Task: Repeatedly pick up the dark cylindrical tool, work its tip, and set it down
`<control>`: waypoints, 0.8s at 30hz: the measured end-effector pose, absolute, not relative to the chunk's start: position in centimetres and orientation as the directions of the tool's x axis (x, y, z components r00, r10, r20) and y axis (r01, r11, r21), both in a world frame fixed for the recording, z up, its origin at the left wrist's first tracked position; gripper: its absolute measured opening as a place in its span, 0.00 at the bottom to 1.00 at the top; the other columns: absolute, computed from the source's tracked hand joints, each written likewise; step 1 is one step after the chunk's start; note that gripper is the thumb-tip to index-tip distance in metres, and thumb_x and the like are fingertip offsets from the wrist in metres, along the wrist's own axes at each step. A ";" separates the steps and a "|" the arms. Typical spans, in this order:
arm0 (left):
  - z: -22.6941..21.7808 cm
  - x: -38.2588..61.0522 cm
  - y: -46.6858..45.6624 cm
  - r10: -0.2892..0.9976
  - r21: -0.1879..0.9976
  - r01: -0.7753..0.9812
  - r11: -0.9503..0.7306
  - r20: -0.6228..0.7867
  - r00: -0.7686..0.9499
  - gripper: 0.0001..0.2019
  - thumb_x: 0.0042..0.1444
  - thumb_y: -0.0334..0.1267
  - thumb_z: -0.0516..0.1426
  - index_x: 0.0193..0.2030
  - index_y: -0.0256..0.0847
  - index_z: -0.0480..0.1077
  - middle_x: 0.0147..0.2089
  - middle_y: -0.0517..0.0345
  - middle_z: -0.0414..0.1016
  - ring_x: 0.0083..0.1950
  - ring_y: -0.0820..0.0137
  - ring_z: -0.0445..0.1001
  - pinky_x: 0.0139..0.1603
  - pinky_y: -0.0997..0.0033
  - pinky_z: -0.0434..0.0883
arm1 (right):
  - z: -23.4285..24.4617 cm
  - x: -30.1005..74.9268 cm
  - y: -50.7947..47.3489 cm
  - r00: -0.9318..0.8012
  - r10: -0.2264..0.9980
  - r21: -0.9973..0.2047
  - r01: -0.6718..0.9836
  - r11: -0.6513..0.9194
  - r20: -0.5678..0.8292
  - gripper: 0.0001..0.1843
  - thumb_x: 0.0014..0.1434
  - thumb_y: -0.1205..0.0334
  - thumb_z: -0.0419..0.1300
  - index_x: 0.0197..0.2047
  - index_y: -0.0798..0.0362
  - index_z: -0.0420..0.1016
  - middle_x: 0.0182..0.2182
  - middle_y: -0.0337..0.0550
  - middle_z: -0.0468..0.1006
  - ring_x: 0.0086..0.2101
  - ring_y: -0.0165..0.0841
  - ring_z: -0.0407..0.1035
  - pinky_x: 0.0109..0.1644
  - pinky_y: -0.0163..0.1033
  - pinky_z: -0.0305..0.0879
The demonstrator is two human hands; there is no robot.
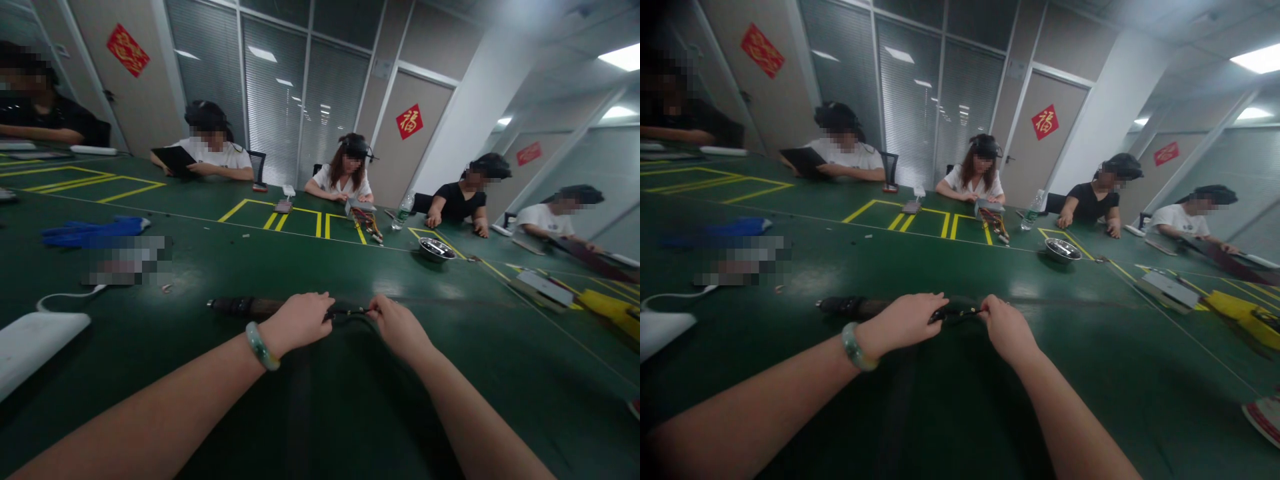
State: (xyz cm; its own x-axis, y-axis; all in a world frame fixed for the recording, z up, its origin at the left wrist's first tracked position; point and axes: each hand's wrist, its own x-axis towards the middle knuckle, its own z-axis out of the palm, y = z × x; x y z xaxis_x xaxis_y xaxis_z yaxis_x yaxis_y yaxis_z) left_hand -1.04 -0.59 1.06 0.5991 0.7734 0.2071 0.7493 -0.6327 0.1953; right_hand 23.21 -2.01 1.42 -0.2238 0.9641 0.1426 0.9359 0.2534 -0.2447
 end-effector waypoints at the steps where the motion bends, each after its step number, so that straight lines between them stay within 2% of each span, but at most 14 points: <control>1: 1.0 -1.0 -0.6 0.777 0.189 0.756 -0.627 0.222 0.589 0.20 0.59 0.42 0.52 0.58 0.40 0.66 0.58 0.47 0.71 0.57 0.57 0.70 0.55 0.58 0.68 | 1.4 23.0 -2.1 -0.214 0.965 -0.255 0.935 0.248 0.153 0.03 0.64 0.61 0.54 0.41 0.49 0.68 0.35 0.41 0.75 0.36 0.36 0.70 0.37 0.38 0.58; 4: 0.9 -0.7 -0.7 0.775 0.172 0.764 -0.622 0.275 0.569 0.16 0.58 0.40 0.54 0.53 0.41 0.67 0.52 0.49 0.73 0.55 0.58 0.70 0.57 0.57 0.66 | 1.1 22.2 -2.2 -0.201 0.963 -0.276 0.929 0.246 0.181 0.02 0.64 0.62 0.55 0.40 0.49 0.68 0.34 0.41 0.75 0.37 0.37 0.70 0.39 0.38 0.59; 10: 1.0 0.0 -0.7 0.754 0.160 0.750 -0.642 0.306 0.581 0.07 0.58 0.37 0.55 0.44 0.43 0.65 0.43 0.56 0.73 0.46 0.64 0.72 0.48 0.63 0.68 | 0.6 20.4 -2.7 -0.226 0.919 -0.249 0.917 0.313 0.322 0.04 0.66 0.62 0.52 0.41 0.50 0.67 0.37 0.42 0.75 0.39 0.37 0.70 0.41 0.40 0.60; 15: 1.0 0.1 -0.3 0.772 0.156 0.767 -0.623 0.281 0.570 0.05 0.60 0.37 0.55 0.42 0.43 0.64 0.40 0.57 0.73 0.42 0.65 0.73 0.41 0.66 0.68 | -0.3 19.5 -2.2 -0.279 0.919 -0.207 0.917 0.341 0.277 0.04 0.66 0.65 0.52 0.41 0.50 0.68 0.37 0.42 0.75 0.38 0.37 0.70 0.41 0.41 0.61; 24: 0.7 -0.1 0.0 0.759 0.174 0.750 -0.638 0.311 0.573 0.04 0.61 0.38 0.53 0.41 0.43 0.67 0.39 0.58 0.73 0.40 0.66 0.72 0.40 0.67 0.67 | -0.7 19.8 -1.7 -0.325 0.899 -0.205 0.897 0.392 0.294 0.04 0.65 0.67 0.54 0.41 0.52 0.70 0.38 0.42 0.75 0.39 0.36 0.69 0.44 0.40 0.62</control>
State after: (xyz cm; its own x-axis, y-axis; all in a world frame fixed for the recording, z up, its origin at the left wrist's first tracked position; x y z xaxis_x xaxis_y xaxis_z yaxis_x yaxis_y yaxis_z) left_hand -0.07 -0.02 0.75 0.5728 0.7585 0.3107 0.7501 -0.6379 0.1744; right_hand 19.81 -1.73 -0.68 -0.3254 0.8986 0.2944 0.8967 0.3920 -0.2055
